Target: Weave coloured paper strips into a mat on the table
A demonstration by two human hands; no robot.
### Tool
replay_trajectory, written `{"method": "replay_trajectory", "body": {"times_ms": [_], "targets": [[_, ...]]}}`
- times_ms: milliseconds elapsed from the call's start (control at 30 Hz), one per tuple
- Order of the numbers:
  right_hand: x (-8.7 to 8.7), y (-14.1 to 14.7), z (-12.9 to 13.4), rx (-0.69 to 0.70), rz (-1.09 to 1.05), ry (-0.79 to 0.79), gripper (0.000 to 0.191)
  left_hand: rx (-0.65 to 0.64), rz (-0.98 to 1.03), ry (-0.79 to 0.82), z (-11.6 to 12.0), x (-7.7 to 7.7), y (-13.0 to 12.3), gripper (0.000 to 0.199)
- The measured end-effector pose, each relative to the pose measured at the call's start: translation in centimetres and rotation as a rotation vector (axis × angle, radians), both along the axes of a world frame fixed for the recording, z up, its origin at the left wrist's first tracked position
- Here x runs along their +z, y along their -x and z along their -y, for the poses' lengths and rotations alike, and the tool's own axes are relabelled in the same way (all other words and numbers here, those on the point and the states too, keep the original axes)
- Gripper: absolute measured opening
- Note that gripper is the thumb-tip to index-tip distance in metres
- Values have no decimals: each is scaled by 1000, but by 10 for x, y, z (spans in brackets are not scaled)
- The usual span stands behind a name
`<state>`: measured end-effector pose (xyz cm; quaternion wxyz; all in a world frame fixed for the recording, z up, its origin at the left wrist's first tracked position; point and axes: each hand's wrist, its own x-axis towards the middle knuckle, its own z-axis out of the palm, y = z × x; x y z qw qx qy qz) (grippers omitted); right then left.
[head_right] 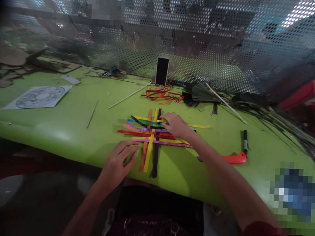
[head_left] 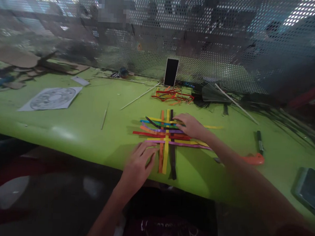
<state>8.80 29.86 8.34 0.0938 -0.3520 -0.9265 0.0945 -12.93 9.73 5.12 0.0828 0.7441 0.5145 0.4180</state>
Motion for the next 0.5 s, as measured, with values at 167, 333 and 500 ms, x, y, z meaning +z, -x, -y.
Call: {"method": "replay_trajectory", "body": {"times_ms": [167, 333, 500], "targets": [[11, -24, 13, 53, -25, 88, 54, -31, -68, -21, -3, 1, 11, 21], [13, -33, 17, 65, -53, 83, 55, -78, -55, 4, -2, -10, 1, 19], [9, -23, 50, 73, -98, -76, 38, -74, -12, 17, -1, -11, -2, 20]]}}
